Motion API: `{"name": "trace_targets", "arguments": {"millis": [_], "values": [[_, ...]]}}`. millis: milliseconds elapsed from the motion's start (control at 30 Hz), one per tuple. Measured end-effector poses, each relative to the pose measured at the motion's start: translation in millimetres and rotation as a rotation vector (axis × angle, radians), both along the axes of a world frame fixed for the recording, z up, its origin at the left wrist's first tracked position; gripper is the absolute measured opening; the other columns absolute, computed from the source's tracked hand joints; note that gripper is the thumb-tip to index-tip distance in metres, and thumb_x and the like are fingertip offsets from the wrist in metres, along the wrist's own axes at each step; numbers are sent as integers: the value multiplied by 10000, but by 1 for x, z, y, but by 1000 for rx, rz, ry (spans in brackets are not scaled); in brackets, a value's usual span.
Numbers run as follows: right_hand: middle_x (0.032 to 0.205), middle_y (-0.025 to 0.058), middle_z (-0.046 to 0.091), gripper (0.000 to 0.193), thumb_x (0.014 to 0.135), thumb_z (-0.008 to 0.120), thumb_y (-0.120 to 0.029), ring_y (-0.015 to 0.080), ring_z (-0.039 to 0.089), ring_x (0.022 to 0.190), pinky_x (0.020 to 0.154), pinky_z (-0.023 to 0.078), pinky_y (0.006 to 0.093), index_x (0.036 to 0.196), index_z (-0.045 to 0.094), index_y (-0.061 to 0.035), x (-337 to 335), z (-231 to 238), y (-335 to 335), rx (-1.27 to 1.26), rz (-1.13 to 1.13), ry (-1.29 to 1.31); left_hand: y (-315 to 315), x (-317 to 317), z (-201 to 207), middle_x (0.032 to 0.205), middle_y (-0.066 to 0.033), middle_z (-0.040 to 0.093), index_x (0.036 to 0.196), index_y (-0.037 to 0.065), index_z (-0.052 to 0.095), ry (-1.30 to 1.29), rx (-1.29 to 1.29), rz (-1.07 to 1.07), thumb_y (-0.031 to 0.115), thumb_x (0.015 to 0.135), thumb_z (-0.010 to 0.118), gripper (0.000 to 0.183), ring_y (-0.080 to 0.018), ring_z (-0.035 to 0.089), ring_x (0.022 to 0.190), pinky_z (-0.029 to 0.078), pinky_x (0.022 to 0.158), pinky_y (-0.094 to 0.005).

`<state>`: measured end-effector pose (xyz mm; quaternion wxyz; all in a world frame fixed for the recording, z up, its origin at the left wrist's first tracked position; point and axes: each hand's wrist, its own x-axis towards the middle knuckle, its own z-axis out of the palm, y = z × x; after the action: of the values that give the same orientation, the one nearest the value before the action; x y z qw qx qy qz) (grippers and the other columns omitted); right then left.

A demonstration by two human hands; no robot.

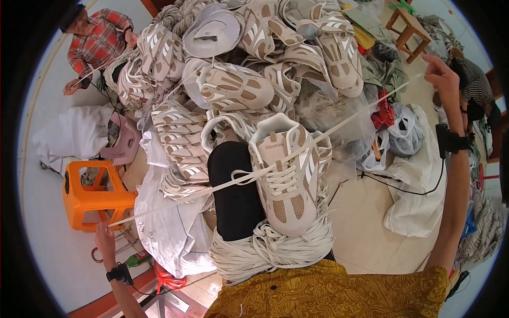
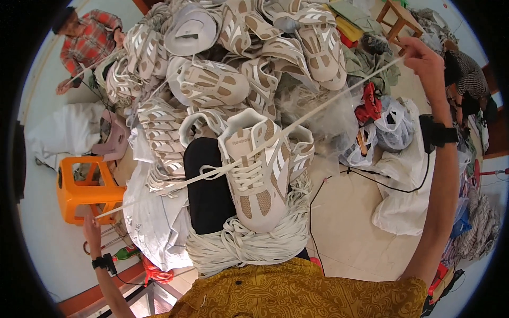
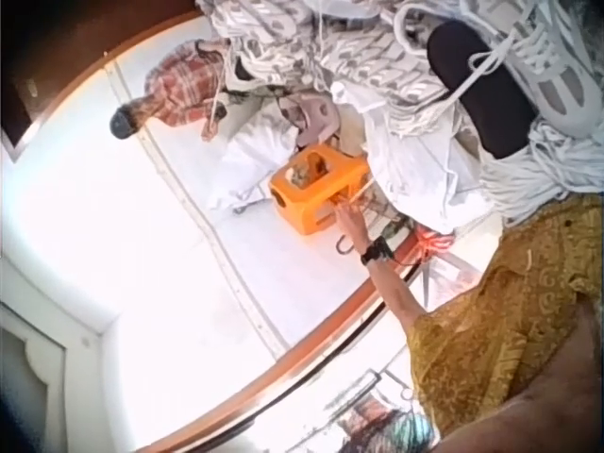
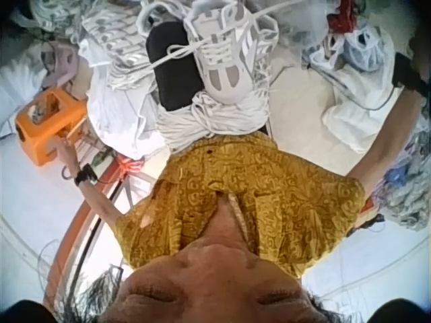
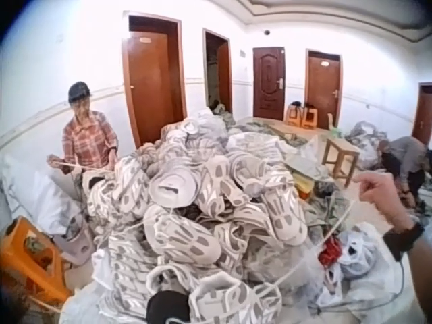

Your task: The recorder is threading long white laces through the eyelets of cream-colored sneaker uppers.

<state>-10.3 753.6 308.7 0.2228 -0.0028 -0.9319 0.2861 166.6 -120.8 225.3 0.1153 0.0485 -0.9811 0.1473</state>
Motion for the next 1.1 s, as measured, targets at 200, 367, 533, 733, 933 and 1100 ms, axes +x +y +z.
{"name": "trace_targets", "arguments": {"millis": [200, 367, 533, 733, 933, 1100], "values": [[696, -54, 457, 305, 741, 542, -19, 32, 394, 600, 527, 316, 161, 1041, 590, -42, 4, 0, 98, 133, -242, 93, 3, -17, -13, 787, -158, 513, 822, 21, 445, -56, 8, 47, 18, 755, 517, 98, -353, 535, 737, 424, 591, -423], [803, 16, 554, 323, 762, 490, -80, 98, 509, 716, 671, 402, 199, 1077, 559, -60, 35, 23, 132, 427, -472, -46, 40, -58, -14, 758, -145, 536, 783, 24, 452, -135, -44, -40, 49, 746, 533, 92, -343, 553, 711, 443, 577, -408], [912, 90, 611, 317, 761, 469, -112, 157, 570, 803, 725, 423, 254, 1061, 566, -72, 94, 31, 230, 794, -545, 0, 50, -87, -22, 735, -154, 539, 770, 29, 463, -128, -50, -27, 54, 742, 526, 73, -342, 557, 693, 446, 572, -413], [781, 132, 597, 147, 704, 518, -111, 249, 578, 689, 643, 449, 342, 795, 599, -29, 106, -63, 233, 649, -286, -288, 34, -87, -21, 770, -172, 558, 792, 29, 489, -159, -93, 40, 59, 735, 526, 74, -342, 567, 721, 454, 580, -416], [736, 149, 596, 99, 685, 544, -90, 312, 595, 668, 596, 479, 397, 726, 617, -36, 95, -149, 140, 1041, -196, -510, 48, -85, 2, 873, -165, 590, 904, 30, 536, -242, -34, 192, 44, 694, 560, 212, -329, 578, 793, 466, 647, -406], [775, 113, 562, 330, 529, 678, -13, 279, 555, 762, 687, 452, 331, 849, 598, -11, 69, -145, -75, 13, 395, -365, 216, -107, 3, 957, -126, 554, 963, 35, 546, -37, 434, -636, -27, 651, 558, 318, -295, 547, 848, 448, 726, -364]]}}
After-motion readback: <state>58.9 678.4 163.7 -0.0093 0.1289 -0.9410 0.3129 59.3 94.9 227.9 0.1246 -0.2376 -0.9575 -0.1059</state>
